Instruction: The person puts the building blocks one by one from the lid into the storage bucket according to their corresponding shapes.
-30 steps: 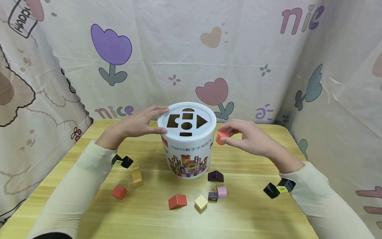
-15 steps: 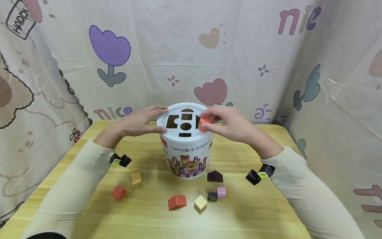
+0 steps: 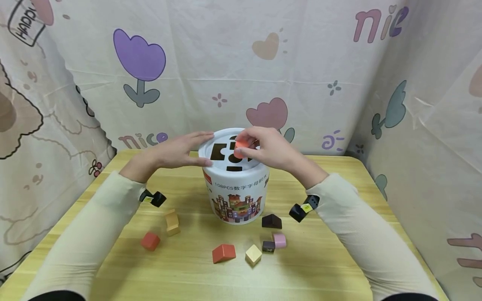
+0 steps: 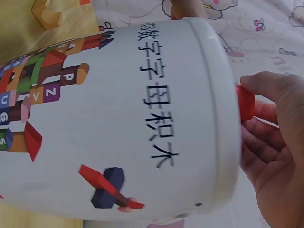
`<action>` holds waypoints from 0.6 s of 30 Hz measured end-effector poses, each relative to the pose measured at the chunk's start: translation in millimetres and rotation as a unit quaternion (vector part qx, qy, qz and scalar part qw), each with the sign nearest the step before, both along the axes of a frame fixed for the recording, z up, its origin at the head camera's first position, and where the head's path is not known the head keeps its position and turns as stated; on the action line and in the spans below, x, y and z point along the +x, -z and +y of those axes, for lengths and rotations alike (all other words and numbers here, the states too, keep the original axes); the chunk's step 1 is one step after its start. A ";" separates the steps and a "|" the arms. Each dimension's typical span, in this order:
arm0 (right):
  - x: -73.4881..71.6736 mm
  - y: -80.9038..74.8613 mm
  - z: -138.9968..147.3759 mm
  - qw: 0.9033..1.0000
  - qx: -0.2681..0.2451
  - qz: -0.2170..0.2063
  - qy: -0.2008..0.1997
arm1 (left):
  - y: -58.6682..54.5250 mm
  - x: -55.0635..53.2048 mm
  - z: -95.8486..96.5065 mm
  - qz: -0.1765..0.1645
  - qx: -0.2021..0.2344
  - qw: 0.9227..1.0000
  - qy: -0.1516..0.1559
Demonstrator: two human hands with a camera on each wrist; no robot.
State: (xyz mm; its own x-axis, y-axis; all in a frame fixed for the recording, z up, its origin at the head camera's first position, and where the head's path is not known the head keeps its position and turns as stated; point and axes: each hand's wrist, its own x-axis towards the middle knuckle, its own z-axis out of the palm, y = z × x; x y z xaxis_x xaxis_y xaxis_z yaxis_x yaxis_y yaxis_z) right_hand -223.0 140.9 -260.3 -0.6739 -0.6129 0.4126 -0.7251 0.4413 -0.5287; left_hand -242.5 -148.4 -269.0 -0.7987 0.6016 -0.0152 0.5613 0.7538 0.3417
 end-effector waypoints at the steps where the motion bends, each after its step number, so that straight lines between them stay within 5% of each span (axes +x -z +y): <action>1: -1.1 1.8 -1.6 1.000 0.002 -0.006 0.000 | 0.1 -0.1 0.2 -0.001 0.000 1.000 -0.001; 18: -4.2 20.8 -16.3 0.998 0.043 0.001 0.039 | 2.3 -0.2 -0.6 -0.003 0.011 1.000 0.001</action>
State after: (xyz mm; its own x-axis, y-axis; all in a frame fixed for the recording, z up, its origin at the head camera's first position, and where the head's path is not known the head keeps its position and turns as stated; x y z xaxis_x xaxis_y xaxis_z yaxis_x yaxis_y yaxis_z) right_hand -227.3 124.6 -281.1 -0.7201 -0.5921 0.3618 -0.6878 0.5402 -0.4849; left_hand -242.7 -149.0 -271.4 -0.7979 0.6028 -0.0066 0.5604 0.7456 0.3606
